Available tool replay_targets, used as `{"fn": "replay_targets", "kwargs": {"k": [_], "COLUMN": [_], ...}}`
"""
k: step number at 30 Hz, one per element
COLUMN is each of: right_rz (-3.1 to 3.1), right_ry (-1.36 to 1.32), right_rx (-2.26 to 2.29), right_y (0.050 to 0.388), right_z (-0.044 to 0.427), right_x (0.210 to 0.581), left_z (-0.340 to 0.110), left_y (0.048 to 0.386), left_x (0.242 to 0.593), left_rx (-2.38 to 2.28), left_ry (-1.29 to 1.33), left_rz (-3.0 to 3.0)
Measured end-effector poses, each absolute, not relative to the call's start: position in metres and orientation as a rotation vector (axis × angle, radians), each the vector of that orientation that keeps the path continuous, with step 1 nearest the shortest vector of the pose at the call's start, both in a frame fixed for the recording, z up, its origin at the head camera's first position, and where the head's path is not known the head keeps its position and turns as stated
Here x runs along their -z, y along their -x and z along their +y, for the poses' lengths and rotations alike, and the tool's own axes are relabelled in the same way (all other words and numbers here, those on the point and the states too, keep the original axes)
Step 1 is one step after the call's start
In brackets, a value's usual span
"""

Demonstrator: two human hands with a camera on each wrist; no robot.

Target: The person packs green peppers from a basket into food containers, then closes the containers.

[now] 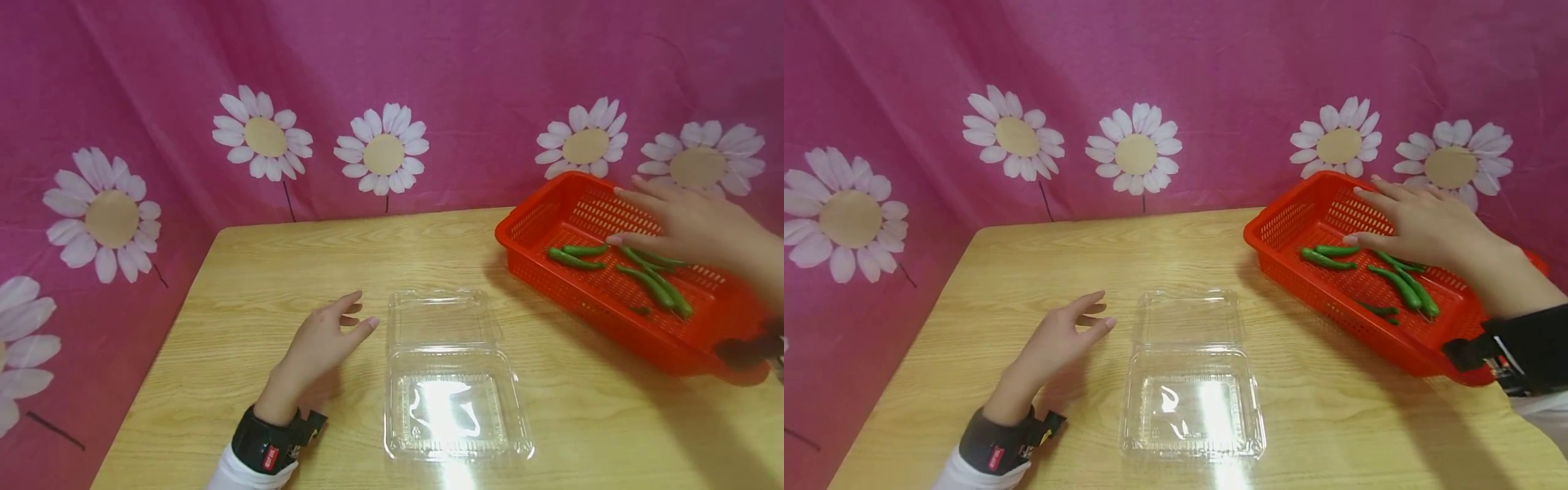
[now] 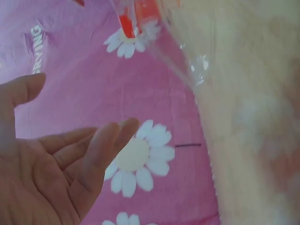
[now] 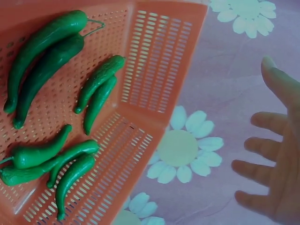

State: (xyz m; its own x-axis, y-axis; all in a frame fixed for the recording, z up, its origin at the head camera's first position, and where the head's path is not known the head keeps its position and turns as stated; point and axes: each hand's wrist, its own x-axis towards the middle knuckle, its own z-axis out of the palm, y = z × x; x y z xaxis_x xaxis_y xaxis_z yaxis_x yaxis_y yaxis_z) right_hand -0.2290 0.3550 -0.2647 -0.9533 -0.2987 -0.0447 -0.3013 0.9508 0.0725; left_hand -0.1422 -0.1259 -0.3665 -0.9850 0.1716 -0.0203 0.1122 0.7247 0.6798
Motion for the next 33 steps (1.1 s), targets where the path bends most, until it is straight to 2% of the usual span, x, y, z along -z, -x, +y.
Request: {"fn": "replay_targets", "kwargs": {"k": [11,23,33], "right_rz": [3.232,3.16,3.039], "right_ry": [0.684,0.646,0.59], "right_rx": [-0.138,-0.156,-0.021], "right_y": [0.253,0.277,0.304], "right_z": [0.346,0.348,0.349], "right_x": [0.269,0.279,0.306], "left_z": [-0.114,-0.107,-0.112], "left_y": [0.14,0.148,0.155], "left_x": [0.38,0.39,0.4], "left_rx": [-1.291,-1.425,-1.222], "left_ry": [-0.18,-0.19,-0.188], "left_rz": [2.677,2.519,2.515]}}
